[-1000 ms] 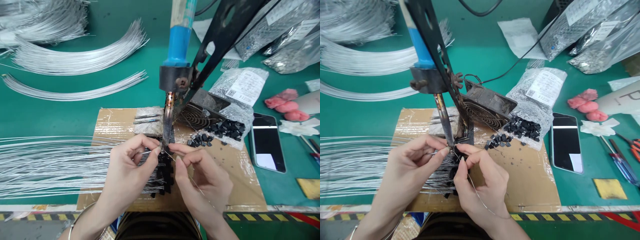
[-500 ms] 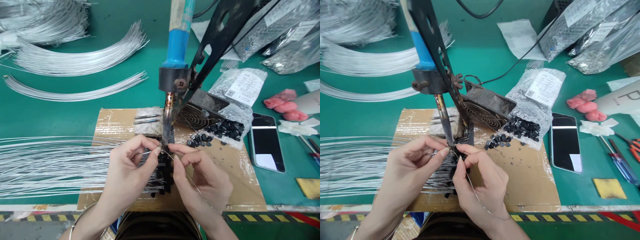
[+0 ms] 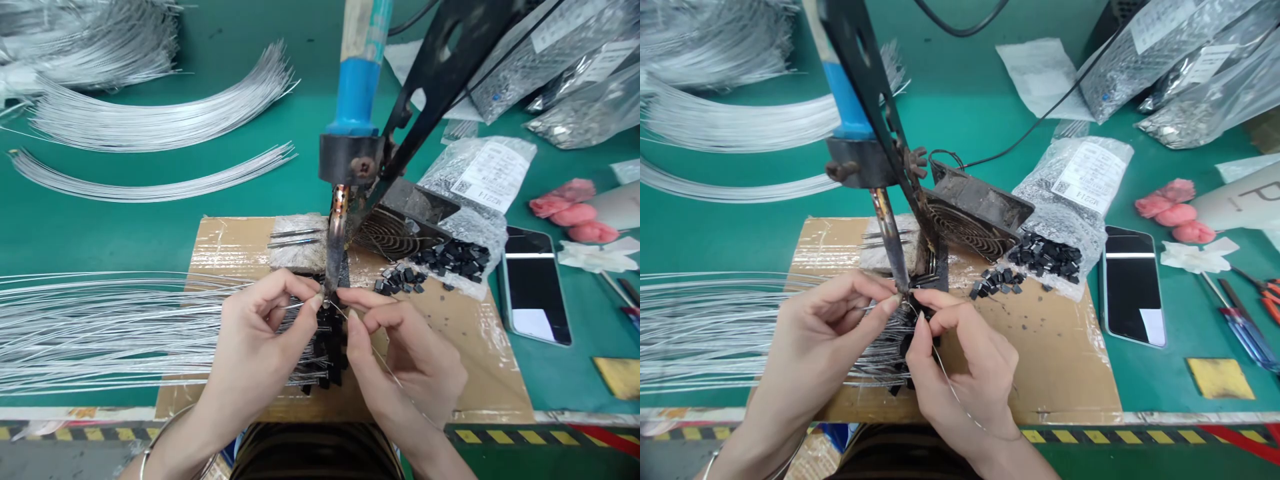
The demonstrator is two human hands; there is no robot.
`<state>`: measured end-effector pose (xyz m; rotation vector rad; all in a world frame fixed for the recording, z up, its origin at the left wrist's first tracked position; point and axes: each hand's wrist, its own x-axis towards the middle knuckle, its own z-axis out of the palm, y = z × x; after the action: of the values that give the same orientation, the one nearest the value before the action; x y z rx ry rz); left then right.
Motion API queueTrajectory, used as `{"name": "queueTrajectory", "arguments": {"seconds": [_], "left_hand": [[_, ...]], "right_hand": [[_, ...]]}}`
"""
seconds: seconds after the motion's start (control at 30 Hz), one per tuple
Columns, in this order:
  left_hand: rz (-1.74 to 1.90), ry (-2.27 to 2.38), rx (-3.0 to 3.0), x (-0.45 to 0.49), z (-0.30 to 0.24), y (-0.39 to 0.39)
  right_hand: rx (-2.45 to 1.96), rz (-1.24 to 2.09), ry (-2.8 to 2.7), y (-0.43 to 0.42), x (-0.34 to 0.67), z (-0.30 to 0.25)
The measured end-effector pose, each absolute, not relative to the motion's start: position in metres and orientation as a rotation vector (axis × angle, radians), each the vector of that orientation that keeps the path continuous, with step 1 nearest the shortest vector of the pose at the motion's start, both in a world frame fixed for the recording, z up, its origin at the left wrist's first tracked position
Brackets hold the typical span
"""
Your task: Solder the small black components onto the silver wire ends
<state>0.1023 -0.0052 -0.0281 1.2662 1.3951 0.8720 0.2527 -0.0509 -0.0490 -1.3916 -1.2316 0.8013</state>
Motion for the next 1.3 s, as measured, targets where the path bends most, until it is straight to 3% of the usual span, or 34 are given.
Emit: {"name": "queueTrajectory", "arguments": {"seconds": [1.3], "left_hand": [[0.957,1.354,1.296,0.1019,-0.0305,-0.0085]], "right_hand": [[-1.317,0.7,-1.302,-0.0519,0.2553,-0.0556]]}}
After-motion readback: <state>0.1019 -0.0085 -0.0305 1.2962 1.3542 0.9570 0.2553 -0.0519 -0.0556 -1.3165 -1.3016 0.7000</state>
